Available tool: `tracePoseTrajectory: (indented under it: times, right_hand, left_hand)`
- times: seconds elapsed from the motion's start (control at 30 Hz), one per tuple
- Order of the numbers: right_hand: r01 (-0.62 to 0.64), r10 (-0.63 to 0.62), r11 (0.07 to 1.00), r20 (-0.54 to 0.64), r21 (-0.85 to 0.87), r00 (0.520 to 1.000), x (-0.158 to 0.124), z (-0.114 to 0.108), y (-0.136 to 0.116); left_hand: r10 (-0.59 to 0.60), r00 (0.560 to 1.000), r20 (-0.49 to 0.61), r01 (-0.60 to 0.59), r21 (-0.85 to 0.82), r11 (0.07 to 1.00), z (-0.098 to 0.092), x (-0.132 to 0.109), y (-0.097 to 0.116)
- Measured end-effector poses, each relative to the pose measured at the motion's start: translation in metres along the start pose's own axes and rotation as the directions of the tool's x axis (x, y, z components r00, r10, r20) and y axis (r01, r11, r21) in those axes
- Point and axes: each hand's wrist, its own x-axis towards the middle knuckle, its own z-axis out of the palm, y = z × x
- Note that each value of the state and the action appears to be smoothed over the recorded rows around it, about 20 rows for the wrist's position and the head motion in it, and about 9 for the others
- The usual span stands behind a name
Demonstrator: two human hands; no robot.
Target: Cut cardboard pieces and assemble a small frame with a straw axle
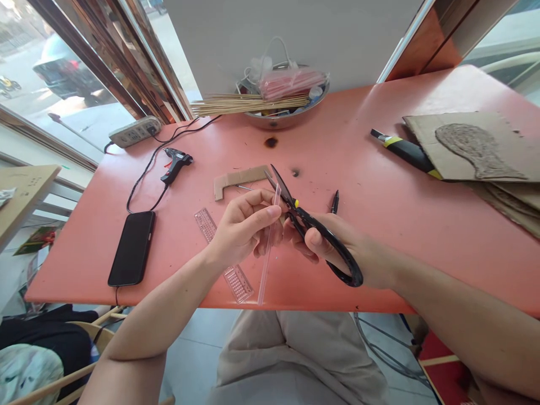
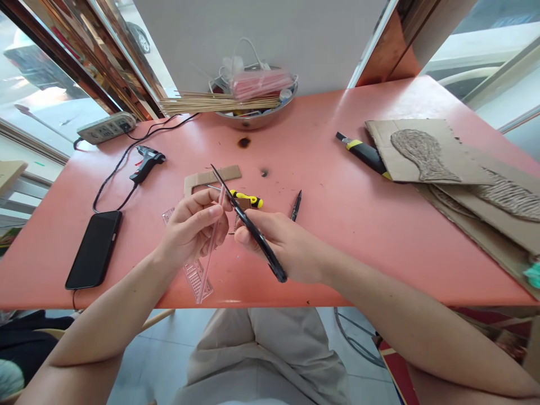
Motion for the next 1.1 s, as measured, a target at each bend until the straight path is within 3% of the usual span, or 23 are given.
tracePoseTrajectory:
  times: [0.4,0.6,0.73,0.8,0.83,0.9,0.97,1.03,1.1]
  right_hand:
    - [-0.047,0.044,0.999,-0.089,-0.025,0.995,0.003,0.003,-0.011]
    - [-0.147,0.136,0.987,-0.155,-0.059,0.978,0.004,0.008,-0.020]
    - [-0.220,0.169,0.953,-0.236,-0.209,0.957,0.011,0.000,-0.019]
    - [-0.380,0.241,0.837,-0.358,-0.393,0.902,0.014,-0.013,-0.023]
    - [-0.493,0.281,0.720,-0.445,-0.489,0.850,0.015,-0.022,-0.028]
    - [-0.695,0.340,0.385,-0.607,-0.607,0.718,0.013,-0.040,-0.037]
    - [-0.790,0.332,0.187,-0.720,-0.584,0.610,0.010,-0.057,-0.043]
    - [-0.832,0.343,0.088,-0.768,-0.548,0.541,0.007,-0.070,-0.045]
    - [-0.848,0.362,0.033,-0.785,-0.529,0.503,0.003,-0.078,-0.042]
  left_hand:
    - [-0.035,0.999,0.001,0.035,0.054,0.998,0.004,0.002,0.005]
    - [-0.033,0.999,0.017,0.032,0.021,0.999,0.002,0.005,0.005]
    - [-0.061,0.996,0.064,0.063,-0.017,0.998,0.000,0.005,0.002]
    - [-0.053,0.997,0.061,0.055,-0.022,0.998,-0.001,0.004,0.000]
    - [-0.035,0.998,0.050,0.036,-0.019,0.999,-0.002,0.004,0.000]
    - [0.019,1.000,0.012,-0.019,-0.003,1.000,-0.004,0.004,0.000]
    - [0.080,0.996,-0.046,-0.080,0.011,0.997,-0.008,0.005,0.002]
    - [0.137,0.984,-0.111,-0.136,0.009,0.991,-0.014,0.005,0.005]
    - [0.191,0.965,-0.179,-0.194,-0.001,0.981,-0.021,0.006,0.008]
